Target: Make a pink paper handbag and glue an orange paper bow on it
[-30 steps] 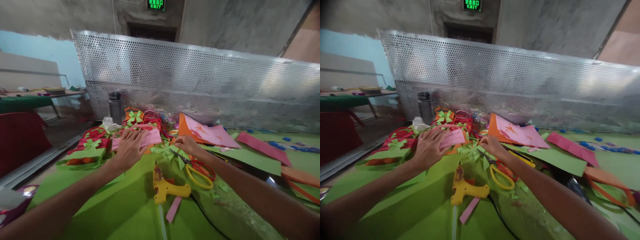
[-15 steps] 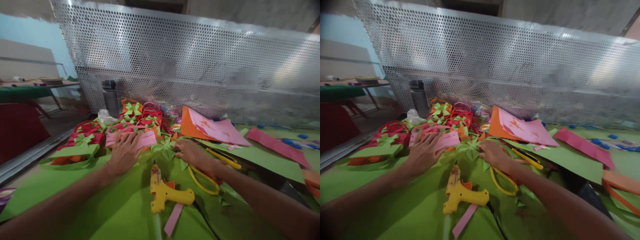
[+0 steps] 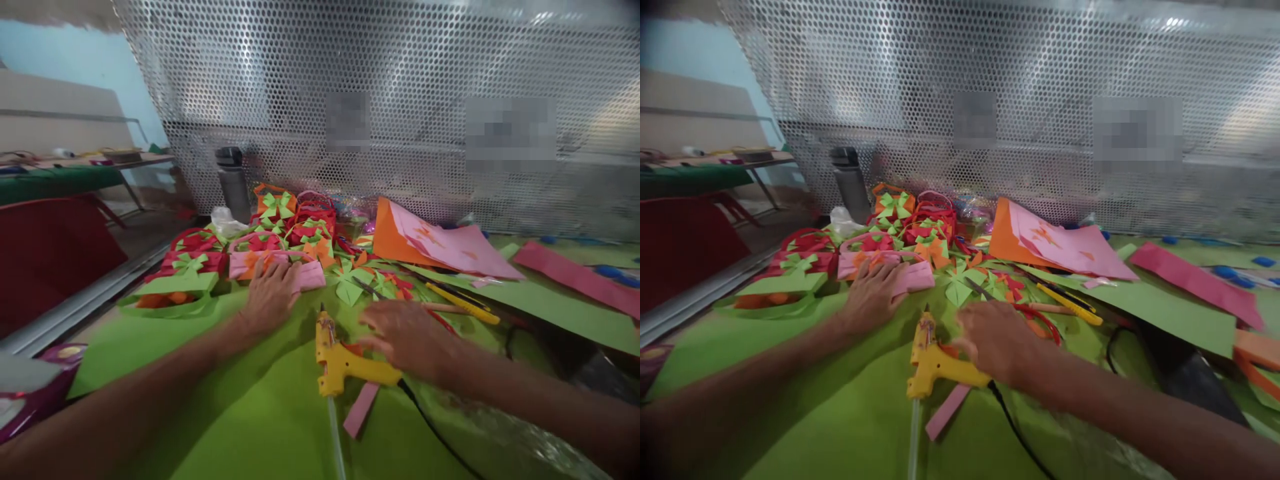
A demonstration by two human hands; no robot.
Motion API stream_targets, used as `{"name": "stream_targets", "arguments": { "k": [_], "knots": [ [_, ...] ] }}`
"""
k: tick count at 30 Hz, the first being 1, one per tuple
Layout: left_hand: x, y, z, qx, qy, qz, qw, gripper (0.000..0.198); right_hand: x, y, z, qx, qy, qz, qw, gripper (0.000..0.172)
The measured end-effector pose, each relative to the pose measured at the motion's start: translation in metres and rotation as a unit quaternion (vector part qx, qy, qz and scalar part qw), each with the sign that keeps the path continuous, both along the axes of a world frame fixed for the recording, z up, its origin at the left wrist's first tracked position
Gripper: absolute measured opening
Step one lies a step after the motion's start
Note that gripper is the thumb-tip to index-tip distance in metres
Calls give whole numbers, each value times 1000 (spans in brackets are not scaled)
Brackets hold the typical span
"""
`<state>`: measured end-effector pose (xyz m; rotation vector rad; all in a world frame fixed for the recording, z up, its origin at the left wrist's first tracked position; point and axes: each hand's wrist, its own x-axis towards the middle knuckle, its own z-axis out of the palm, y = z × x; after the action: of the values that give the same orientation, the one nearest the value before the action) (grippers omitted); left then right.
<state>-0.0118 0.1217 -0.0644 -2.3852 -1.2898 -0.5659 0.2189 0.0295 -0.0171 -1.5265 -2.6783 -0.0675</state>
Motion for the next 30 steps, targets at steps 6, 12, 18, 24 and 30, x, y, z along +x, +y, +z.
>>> {"name": "stream_targets", "arguments": {
  "k": [6, 12, 18, 24, 30],
  "knots": [
    [0, -4, 1, 0, -3, -13, 1000, 46, -1, -42, -11, -66, 20, -20, 997, 25],
    [0, -7, 3, -2, -4, -12, 1000, 44, -12, -41, -19, -45, 56, -37, 997, 19],
    [-2, -4, 2, 0, -3, 15, 1000, 41, -5, -37, -21, 22, 134, -118, 984, 12],
    [0, 0, 0, -9, -7, 26, 1000, 44, 41, 2, -11, 110, 221, -195, 949, 34],
    [2, -4, 4, -15, -10, 45, 999, 45, 52, 43, -29, 120, 198, -115, 966, 28]
  ]
}}
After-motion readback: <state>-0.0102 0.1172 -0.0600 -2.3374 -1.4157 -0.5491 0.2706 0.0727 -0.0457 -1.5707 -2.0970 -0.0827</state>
